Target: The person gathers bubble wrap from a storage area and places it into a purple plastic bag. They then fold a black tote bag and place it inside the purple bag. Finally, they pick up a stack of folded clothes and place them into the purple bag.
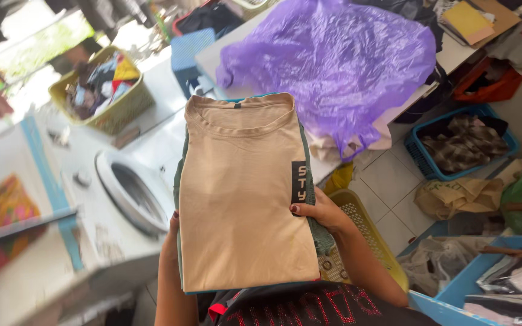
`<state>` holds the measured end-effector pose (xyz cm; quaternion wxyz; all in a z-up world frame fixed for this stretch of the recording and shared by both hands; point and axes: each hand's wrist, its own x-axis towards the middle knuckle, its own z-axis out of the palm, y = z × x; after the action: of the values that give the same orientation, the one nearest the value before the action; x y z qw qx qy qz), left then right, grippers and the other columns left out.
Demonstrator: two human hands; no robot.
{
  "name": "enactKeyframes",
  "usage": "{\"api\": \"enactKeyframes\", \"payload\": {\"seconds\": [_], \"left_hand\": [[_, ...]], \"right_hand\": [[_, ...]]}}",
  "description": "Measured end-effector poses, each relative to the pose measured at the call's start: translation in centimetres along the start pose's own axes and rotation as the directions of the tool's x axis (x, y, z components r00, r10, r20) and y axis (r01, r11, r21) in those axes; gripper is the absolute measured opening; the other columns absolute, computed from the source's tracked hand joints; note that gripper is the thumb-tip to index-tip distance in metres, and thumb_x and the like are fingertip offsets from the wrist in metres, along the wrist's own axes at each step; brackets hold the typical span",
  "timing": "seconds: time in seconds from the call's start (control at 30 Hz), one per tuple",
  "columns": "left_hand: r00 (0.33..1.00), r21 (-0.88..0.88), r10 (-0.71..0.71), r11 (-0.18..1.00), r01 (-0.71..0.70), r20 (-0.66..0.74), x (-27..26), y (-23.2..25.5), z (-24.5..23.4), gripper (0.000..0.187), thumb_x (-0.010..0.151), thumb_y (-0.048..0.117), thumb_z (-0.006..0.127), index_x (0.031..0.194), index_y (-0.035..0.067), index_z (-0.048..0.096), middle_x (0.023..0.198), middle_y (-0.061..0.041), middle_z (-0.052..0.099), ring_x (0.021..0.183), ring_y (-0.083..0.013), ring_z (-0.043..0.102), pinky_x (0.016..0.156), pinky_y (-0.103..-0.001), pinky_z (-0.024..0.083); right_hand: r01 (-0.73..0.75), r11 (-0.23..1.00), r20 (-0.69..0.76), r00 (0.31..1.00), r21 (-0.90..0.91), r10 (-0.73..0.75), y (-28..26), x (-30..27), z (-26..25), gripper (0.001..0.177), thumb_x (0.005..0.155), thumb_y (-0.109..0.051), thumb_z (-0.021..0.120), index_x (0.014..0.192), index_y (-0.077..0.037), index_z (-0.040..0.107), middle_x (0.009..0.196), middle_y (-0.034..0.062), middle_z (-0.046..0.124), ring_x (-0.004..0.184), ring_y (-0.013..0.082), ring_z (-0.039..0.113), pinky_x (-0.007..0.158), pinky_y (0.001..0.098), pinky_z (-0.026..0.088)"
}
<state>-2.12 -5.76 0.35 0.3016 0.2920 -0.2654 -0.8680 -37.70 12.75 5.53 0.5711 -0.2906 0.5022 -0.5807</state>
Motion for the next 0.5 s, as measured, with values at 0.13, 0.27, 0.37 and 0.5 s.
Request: {"api": "enactKeyframes", "payload": {"seconds": [0.13,0.27,0.37,0.5], "left_hand": [[0.997,0.017,-0.072,0.997,0.072,-0.037,8.4,7.6,2.9,0.065,0.096,0.053,0.057,0.139,0.003,0.057,0.123,-0.015,0.071,0.102,-0.0236,0.072,0.084,-0.038,0.06],[0.984,0.143,-0.139,0.982,0.122,0.114,19.8,14.4,8.1,0.055,0.097,0.043,0.059,0.141,0.009,0.055,0.125,-0.011,0.068,0.103,-0.0214,0.069,0.087,-0.038,0.059],[0.946,0.238,-0.141,0.969,0.071,0.292,28.6,17.7,12.7,0.054,0.102,0.043,0.06,0.138,0.003,0.056,0.128,-0.011,0.068,0.11,-0.0184,0.069,0.094,-0.034,0.059],[0.875,0.289,-0.375,0.912,0.29,0.305,38.9,19.4,19.1,0.055,0.098,0.045,0.061,0.136,0.006,0.058,0.118,-0.011,0.071,0.098,-0.0196,0.072,0.085,-0.036,0.06]], "right_hand": [[0.063,0.998,-0.11,0.992,-0.03,-0.066,-2.4,7.9,-0.5,0.074,0.072,-0.024,0.087,0.133,-0.002,0.051,0.101,0.0008,0.06,0.092,0.0119,0.058,0.081,0.0266,0.048],[0.141,0.985,-0.261,0.952,-0.095,-0.161,-6.1,13.4,-2.3,0.068,0.076,-0.028,0.086,0.131,-0.002,0.055,0.1,0.0007,0.06,0.093,0.0112,0.057,0.081,0.0259,0.048],[0.205,0.977,-0.394,0.894,-0.064,-0.213,-9.2,16.1,-3.3,0.07,0.077,-0.03,0.086,0.132,0.0,0.055,0.104,0.002,0.062,0.095,0.0138,0.06,0.081,0.0277,0.049],[0.268,0.963,-0.582,0.783,-0.004,-0.221,-12.6,19.3,-4.5,0.076,0.074,-0.034,0.083,0.135,0.0,0.055,0.11,0.0057,0.066,0.098,0.0181,0.064,0.082,0.0323,0.054]]}}
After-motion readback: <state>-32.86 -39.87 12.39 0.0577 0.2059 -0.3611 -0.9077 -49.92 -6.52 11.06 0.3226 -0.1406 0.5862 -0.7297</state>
